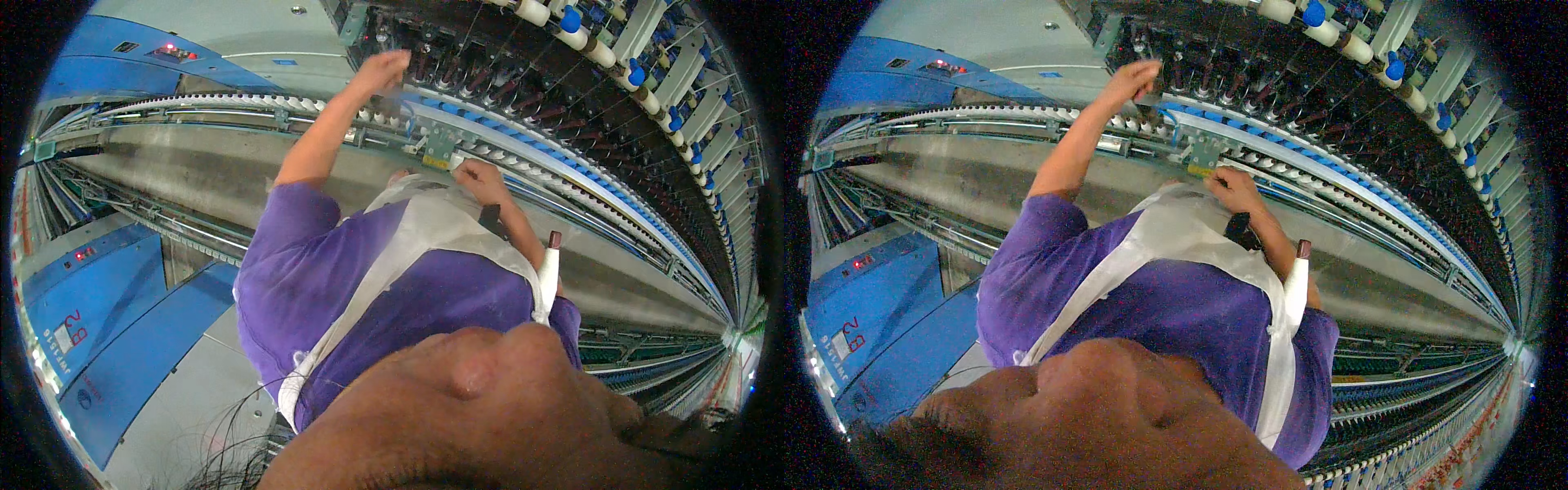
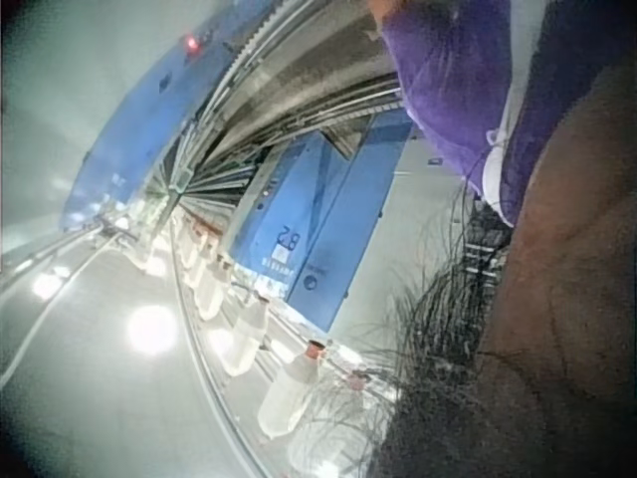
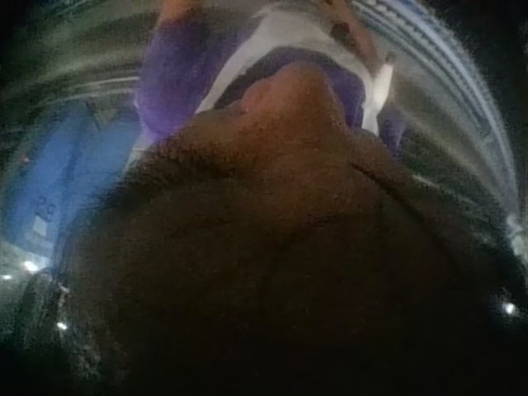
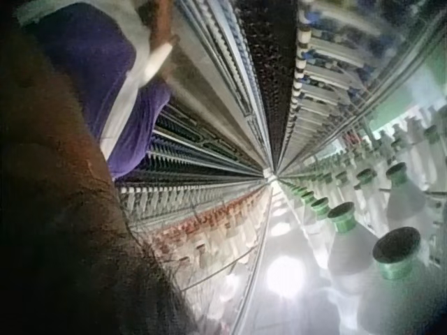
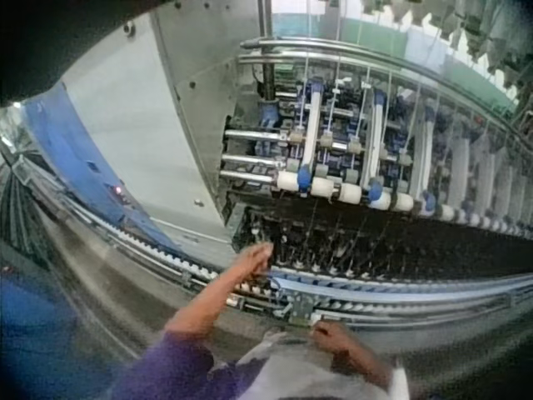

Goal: The person threads yarn through the guides and tensioners of a spinning machine. They use both hands to pull and guide the yarn along the machine's path, repeating the action across multiple spindles.

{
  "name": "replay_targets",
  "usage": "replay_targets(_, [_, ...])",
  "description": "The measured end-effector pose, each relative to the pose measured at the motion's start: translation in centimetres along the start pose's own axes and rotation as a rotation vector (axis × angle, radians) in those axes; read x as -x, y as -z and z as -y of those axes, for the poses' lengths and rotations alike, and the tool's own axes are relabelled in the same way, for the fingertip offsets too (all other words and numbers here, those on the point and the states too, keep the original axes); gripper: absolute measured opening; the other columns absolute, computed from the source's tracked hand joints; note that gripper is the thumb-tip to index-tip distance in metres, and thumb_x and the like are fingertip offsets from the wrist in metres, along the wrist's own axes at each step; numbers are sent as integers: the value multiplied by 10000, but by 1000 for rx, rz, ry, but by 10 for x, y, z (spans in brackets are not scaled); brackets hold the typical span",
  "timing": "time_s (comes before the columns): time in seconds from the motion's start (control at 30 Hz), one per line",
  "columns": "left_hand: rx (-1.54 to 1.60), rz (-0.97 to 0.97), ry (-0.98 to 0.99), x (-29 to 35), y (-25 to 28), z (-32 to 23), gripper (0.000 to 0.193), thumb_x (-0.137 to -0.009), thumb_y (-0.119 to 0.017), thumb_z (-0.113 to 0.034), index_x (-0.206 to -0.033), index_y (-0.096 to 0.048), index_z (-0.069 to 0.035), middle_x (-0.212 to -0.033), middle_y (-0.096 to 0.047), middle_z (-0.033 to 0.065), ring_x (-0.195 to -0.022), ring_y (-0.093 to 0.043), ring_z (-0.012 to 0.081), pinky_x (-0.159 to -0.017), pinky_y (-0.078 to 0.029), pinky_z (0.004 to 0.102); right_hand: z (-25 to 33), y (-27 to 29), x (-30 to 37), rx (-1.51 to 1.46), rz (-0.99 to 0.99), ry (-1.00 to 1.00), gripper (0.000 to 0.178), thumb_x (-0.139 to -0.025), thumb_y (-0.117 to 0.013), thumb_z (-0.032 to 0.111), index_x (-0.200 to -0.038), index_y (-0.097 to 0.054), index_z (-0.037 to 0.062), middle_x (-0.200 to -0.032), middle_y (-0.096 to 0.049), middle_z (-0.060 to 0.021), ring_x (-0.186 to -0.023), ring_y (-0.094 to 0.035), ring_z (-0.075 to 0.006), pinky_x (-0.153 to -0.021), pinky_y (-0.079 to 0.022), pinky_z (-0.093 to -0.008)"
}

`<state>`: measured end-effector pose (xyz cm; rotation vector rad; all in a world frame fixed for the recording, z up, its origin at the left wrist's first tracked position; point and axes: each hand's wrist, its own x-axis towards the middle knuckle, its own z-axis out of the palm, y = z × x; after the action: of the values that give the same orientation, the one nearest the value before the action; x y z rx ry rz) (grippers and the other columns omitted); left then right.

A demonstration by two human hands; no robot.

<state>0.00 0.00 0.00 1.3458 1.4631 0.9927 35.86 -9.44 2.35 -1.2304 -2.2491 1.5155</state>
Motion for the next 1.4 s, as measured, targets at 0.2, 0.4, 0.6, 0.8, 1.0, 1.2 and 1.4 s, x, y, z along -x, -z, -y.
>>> replay_targets(0.2, [741, 222, 302, -58, -20, -16, 238, -996, -576, -263, -1079, -600, -41, -706, -484, -29, -558, -369, 58, -476, -308, 231, 15, -1, -5, 74, 9, 20, 275, -881, -641, 298, -872, -627, 23, -780, -595, -135, -736, -594, -272, -666, -462, -377])
replay_targets(0.4, [431, 13, 206, -61, -30, 2, 288, -975, -593, -322, -944, -656, -42, -599, -496, 6, -525, -450, 125, -485, -382, 287, 17, -1, 5, 37, -45, -41, 271, -879, -650, 297, -889, -642, 26, -851, -642, -140, -760, -616, -285, -683, -476, -373])
replay_targets(0.6, [-683, -337, -335, -66, -31, -17, 298, -914, -602, -385, -863, -689, -104, -797, -684, 165, -724, -665, 375, -631, -522, 486, 14, 1, 3, 99, -78, 12, 224, -885, -655, 267, -866, -661, 44, -734, -635, -55, -670, -570, -133, -619, -447, -295])
replay_targets(0.8, [-1209, -49, -399, -63, -32, -61, 155, -869, -582, -211, -891, -671, -85, -785, -697, 161, -754, -701, 345, -632, -568, 472, 10, 1, -1, 47, -67, 59, 198, -872, -652, 230, -842, -615, 38, -770, -611, -102, -686, -587, -244, -628, -458, -354])
replay_targets(1.0, [-1092, -193, -475, -21, -49, -35, 79, -849, -589, -138, -852, -612, -63, -742, -680, 159, -659, -676, 346, -564, -540, 479, 2, 21, -1, 24, -200, 19, 242, -906, -655, 272, -938, -659, 32, -777, -627, -87, -686, -575, -179, -649, -467, -322])
replay_targets(1.2, [-438, -513, -242, -30, -63, 2, 269, -866, -673, -335, -758, -670, -89, -675, -641, 150, -642, -638, 375, -548, -494, 464, -5, 35, -9, -135, -273, 81, 219, -920, -654, 228, -953, -662, 12, -812, -638, -63, -723, -579, -119, -653, -456, -278])
replay_targets(1.4, [-958, -83, -212, -17, -104, 54, 218, -830, -612, -251, -824, -717, -61, -787, -707, 162, -744, -696, 345, -666, -542, 504, 0, 31, -20, -59, -195, 47, 208, -915, -657, 212, -932, -654, 5, -819, -641, -68, -699, -558, -149, -660, -456, -287])
